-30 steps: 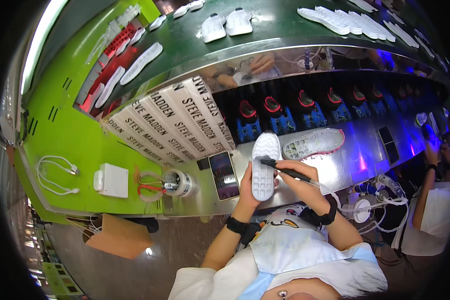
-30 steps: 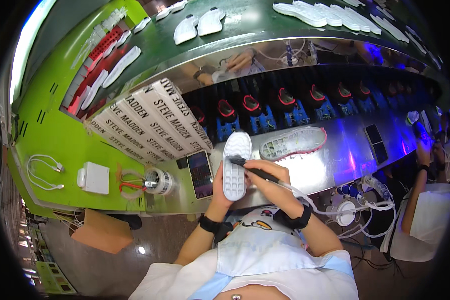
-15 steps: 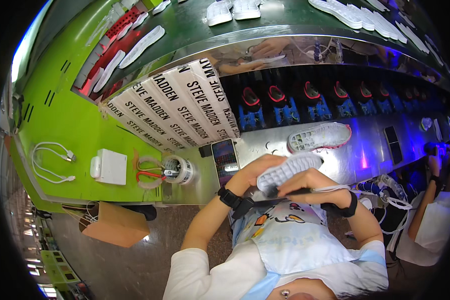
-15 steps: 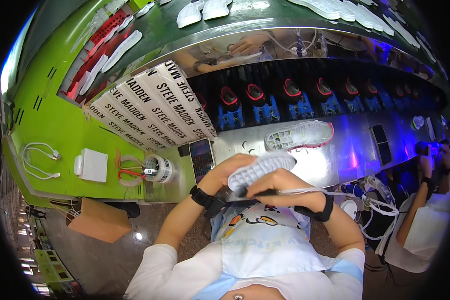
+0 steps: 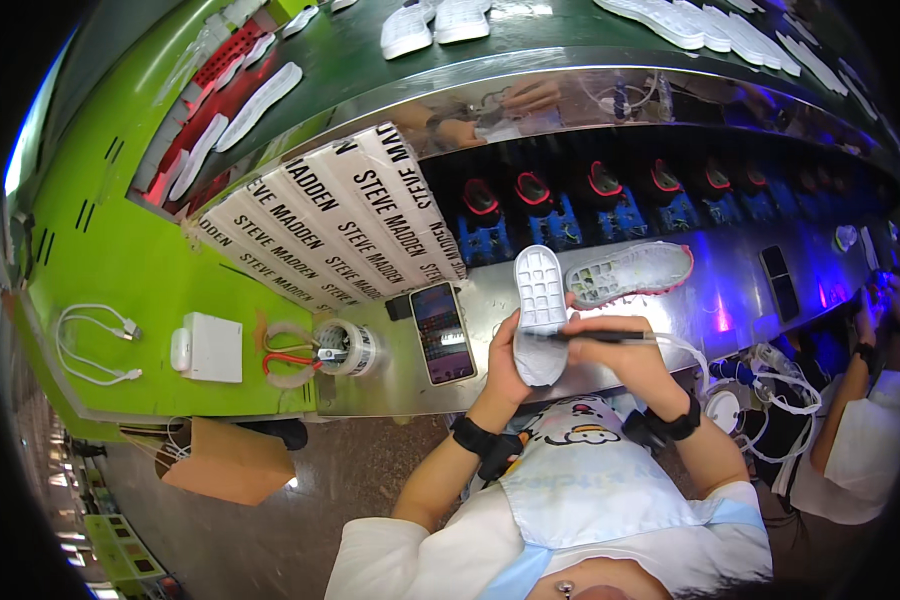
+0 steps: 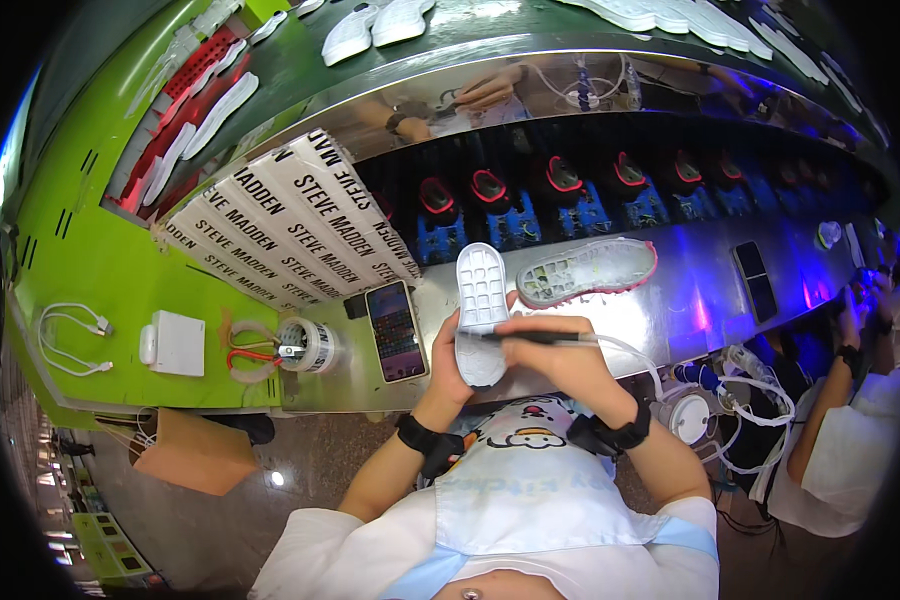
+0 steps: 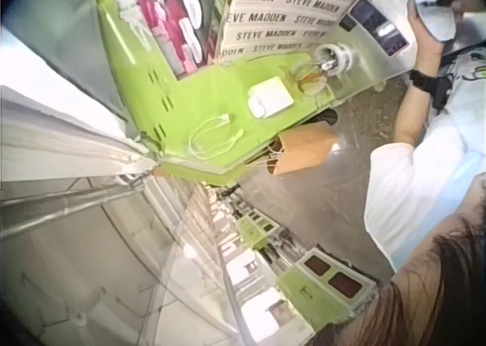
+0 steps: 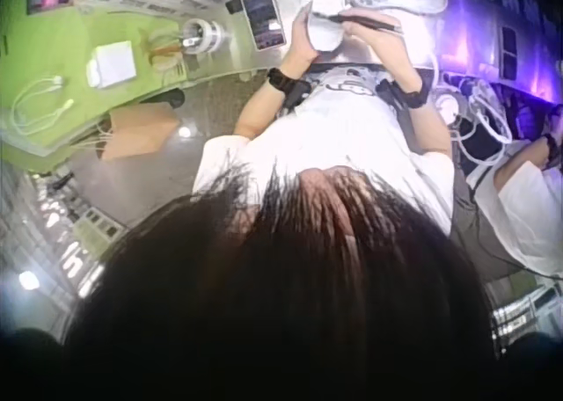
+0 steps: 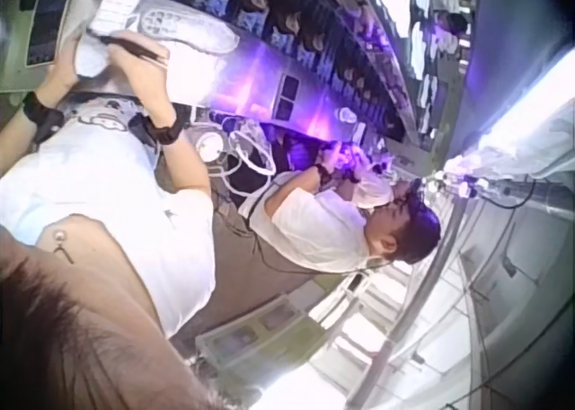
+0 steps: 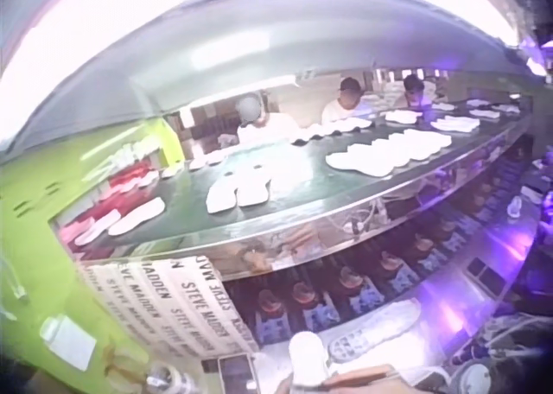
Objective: Inspecting and labeling shoe soles at a manufacturing station.
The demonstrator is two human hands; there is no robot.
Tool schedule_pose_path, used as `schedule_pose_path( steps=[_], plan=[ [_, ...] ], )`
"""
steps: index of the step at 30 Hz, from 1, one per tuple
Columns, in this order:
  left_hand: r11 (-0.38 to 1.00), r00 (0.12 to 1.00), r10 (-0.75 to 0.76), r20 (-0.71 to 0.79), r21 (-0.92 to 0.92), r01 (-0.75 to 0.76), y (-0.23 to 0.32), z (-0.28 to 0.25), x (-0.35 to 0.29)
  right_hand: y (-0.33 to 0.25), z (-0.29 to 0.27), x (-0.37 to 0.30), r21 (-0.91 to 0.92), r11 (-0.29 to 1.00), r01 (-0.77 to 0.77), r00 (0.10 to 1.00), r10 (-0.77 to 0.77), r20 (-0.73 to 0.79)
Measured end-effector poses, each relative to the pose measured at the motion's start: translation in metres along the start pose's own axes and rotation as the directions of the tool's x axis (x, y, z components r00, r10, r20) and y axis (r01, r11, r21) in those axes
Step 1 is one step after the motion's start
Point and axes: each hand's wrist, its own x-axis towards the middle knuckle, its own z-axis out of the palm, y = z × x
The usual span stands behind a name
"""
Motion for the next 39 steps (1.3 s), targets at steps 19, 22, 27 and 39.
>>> schedule_pose_path(
  steps=[19, 22, 27, 39],
  plan=[
    [0.99, 0.986, -0.142, 0.088, 0.035, 0.139, 0.031, 0.007, 0.022, -0.011, -0.004, -0.003, -0.05, 0.987, -0.155, 0.914, 0.162, 0.372],
    [0.971, 0.937, -0.24, 0.252, 0.041, 0.237, 0.041, 0.019, 0.032, -0.015, -0.01, 0.006, -0.061, 0.988, 0.14, 0.94, -0.113, 0.321],
    [0.894, 0.898, -0.43, 0.094, 0.184, 0.409, 0.047, 0.046, 0.036, -0.04, -0.023, -0.003, -0.22, 0.955, 0.201, 0.907, -0.097, 0.409],
    [0.542, 0.829, -0.493, -0.264, 0.652, 0.53, 0.061, 0.076, 0.046, -0.024, -0.076, -0.002, -0.366, 0.832, 0.417, 0.879, -0.266, 0.395]
  ],
)
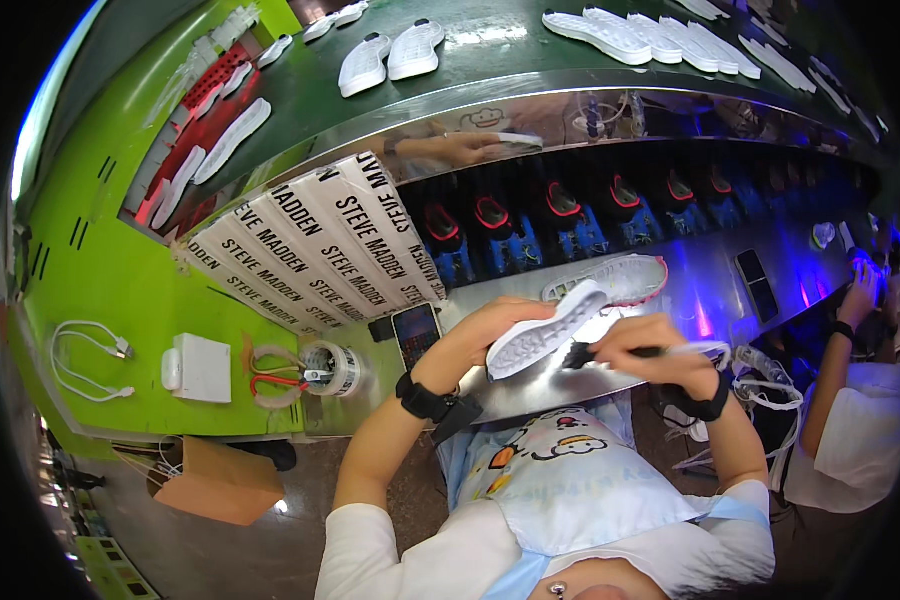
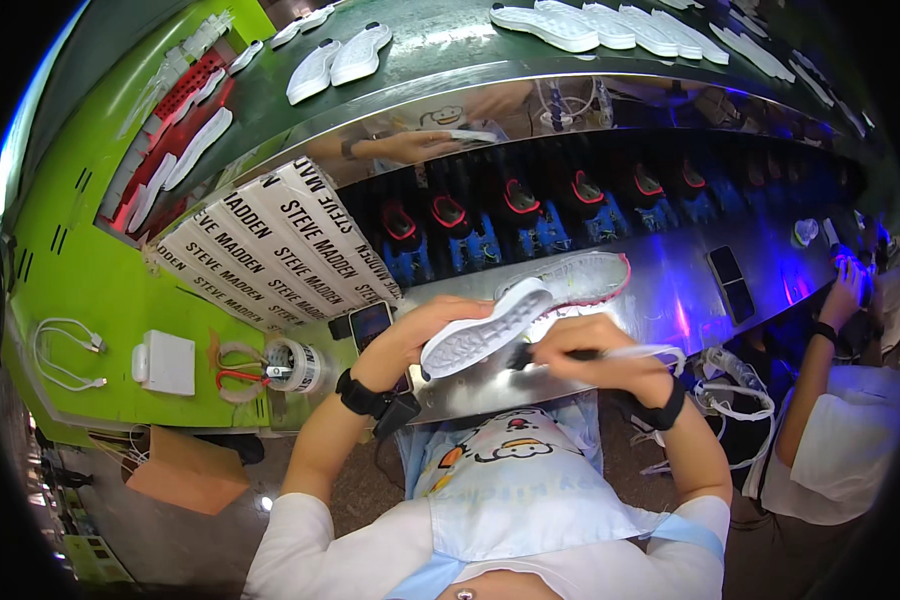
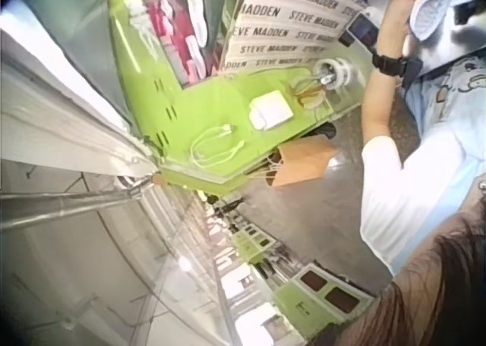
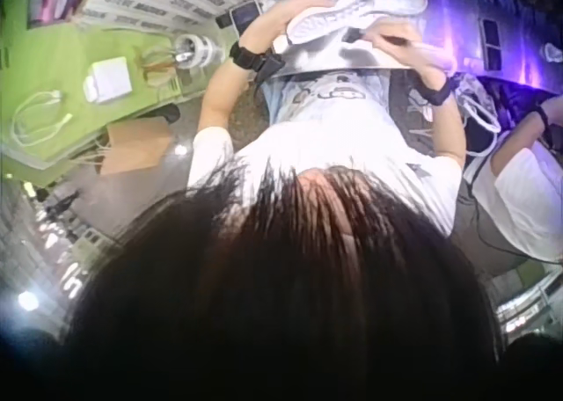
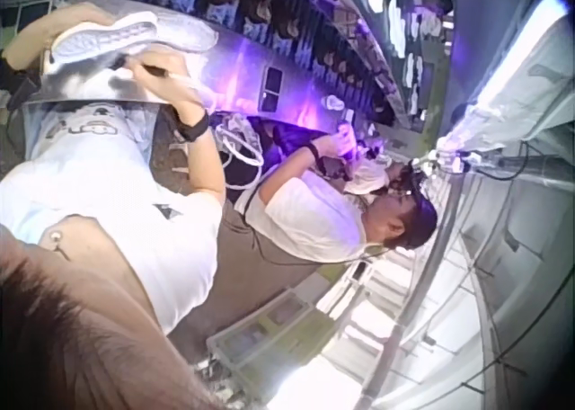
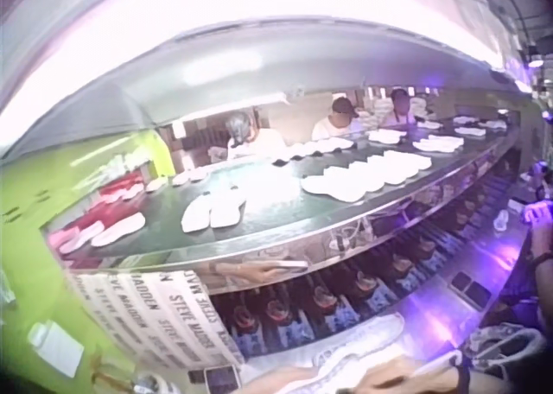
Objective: Inspecting and labeling shoe soles at a manufacturing station.
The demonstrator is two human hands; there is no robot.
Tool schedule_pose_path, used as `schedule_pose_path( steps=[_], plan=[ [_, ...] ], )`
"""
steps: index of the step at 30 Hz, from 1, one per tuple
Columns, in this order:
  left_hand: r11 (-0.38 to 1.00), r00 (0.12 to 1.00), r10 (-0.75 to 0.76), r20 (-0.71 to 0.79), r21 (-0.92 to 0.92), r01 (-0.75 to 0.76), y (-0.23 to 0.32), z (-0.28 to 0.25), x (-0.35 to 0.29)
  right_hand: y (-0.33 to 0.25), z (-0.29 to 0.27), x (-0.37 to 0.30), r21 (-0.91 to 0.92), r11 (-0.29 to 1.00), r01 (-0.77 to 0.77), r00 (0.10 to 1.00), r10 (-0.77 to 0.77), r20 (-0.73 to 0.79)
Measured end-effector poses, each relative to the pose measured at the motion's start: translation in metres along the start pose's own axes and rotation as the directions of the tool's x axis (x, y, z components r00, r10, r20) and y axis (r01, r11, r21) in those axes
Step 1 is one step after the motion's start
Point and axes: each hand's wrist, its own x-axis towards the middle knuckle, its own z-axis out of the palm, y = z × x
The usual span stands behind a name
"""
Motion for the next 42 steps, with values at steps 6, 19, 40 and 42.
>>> schedule_pose_path(
  steps=[6, 19, 40, 42],
  plan=[
    [0.856, 0.87, 0.481, 0.106, -0.268, -0.441, 0.033, 0.016, -0.032, -0.041, 0.011, 0.01, 0.012, 0.977, 0.213, 0.916, -0.195, -0.351],
    [0.269, 0.09, 0.963, -0.254, 0.933, -0.241, -0.015, -0.078, -0.101, -0.006, 0.039, -0.012, 0.709, 0.633, 0.312, 0.545, 0.492, -0.679],
    [0.257, 0.013, 0.966, -0.257, 0.966, 0.043, -0.094, -0.102, -0.091, 0.015, 0.054, -0.02, 0.803, 0.518, 0.296, 0.511, 0.624, -0.591],
    [0.223, -0.075, 0.971, -0.228, 0.973, -0.067, -0.037, -0.08, -0.118, 0.011, 0.052, -0.016, 0.8, 0.508, 0.319, 0.53, 0.604, -0.595]
  ],
)
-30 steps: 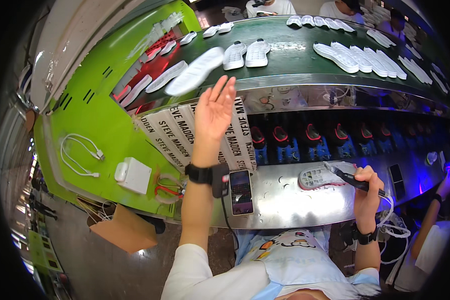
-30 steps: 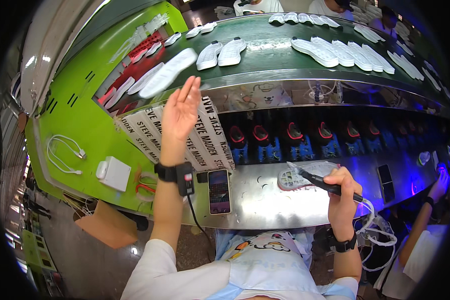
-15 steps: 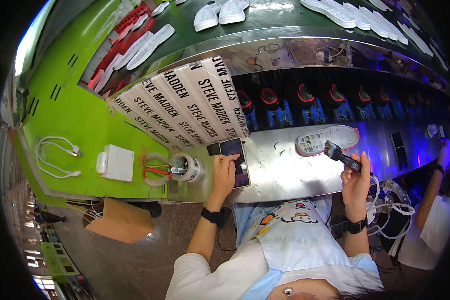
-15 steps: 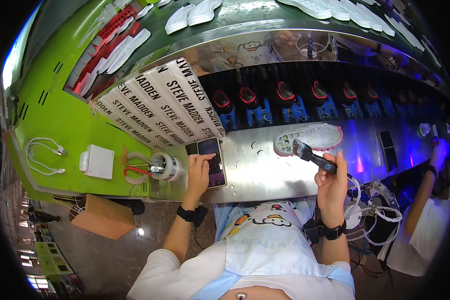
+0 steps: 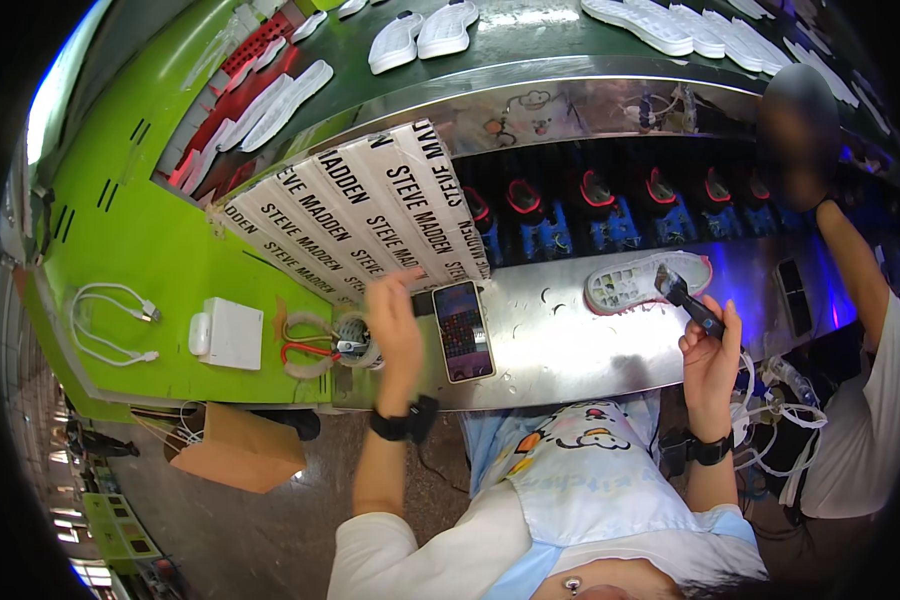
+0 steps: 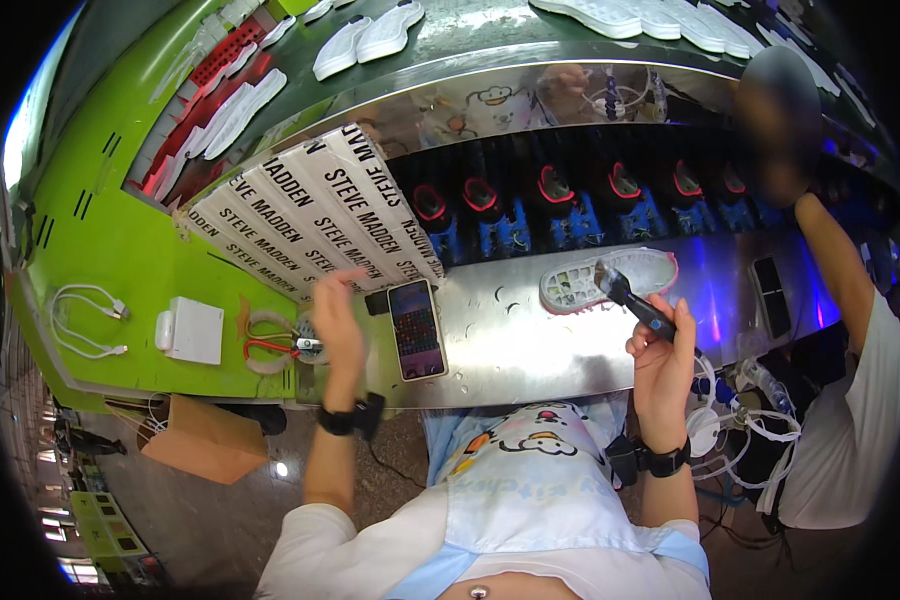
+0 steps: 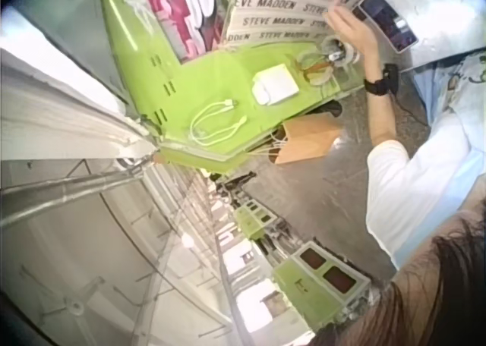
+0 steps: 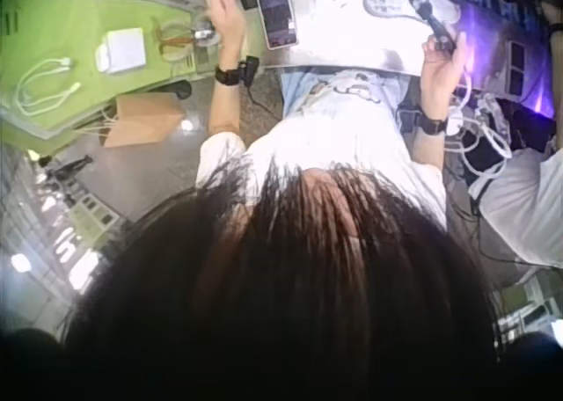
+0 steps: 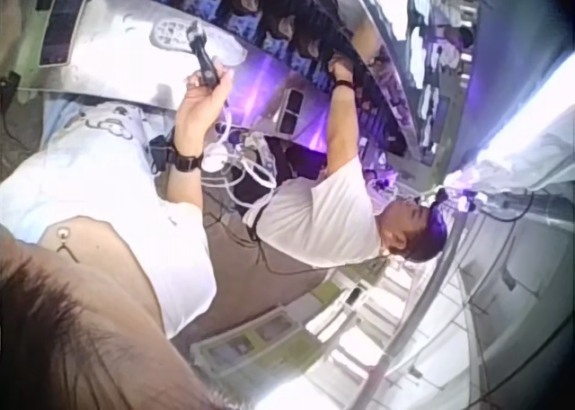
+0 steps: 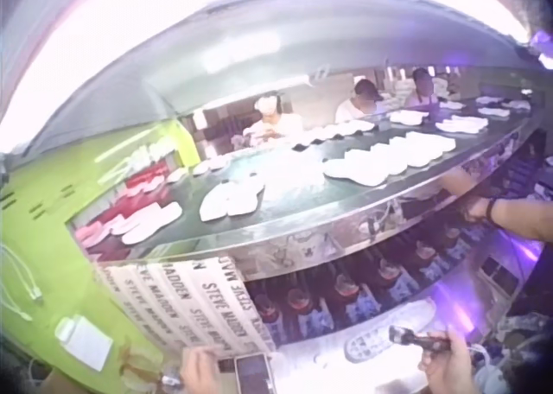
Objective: Inspecting and labeling shoe soles at a manufacturing station.
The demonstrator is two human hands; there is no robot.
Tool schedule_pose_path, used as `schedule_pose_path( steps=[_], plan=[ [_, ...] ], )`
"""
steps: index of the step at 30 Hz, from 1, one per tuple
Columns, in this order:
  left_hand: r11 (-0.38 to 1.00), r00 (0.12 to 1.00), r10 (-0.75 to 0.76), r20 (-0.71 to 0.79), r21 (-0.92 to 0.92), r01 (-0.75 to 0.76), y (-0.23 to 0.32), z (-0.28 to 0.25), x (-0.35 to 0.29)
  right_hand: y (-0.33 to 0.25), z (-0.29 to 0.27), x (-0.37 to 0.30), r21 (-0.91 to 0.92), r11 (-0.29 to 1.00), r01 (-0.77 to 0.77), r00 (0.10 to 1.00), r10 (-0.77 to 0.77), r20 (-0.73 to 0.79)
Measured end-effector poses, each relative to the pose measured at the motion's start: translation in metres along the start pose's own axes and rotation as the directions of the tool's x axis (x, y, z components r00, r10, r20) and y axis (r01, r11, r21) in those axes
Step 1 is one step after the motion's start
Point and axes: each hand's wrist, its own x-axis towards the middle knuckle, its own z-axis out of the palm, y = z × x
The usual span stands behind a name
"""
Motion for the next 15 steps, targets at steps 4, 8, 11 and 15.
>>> schedule_pose_path(
  steps=[4, 8, 11, 15],
  plan=[
    [0.962, 0.991, 0.114, -0.069, -0.242, -0.127, 0.075, -0.017, 0.138, -0.001, 0.001, 0.007, 0.025, 1.0, 0.018, 0.994, -0.02, 0.105],
    [0.98, 0.983, 0.086, 0.161, 0.162, -0.112, 0.086, -0.005, 0.276, 0.002, 0.013, -0.004, -0.024, 0.998, 0.051, 0.976, -0.044, 0.215],
    [0.788, 0.882, -0.274, 0.383, 0.615, -0.022, 0.075, 0.032, 0.332, -0.007, 0.014, -0.011, -0.045, 0.998, 0.042, 0.988, -0.035, 0.147],
    [0.789, 0.92, -0.1, 0.38, 0.593, -0.159, 0.014, 0.057, 0.363, -0.024, 0.002, -0.018, -0.067, 0.996, 0.052, 0.995, -0.046, 0.088]
  ],
)
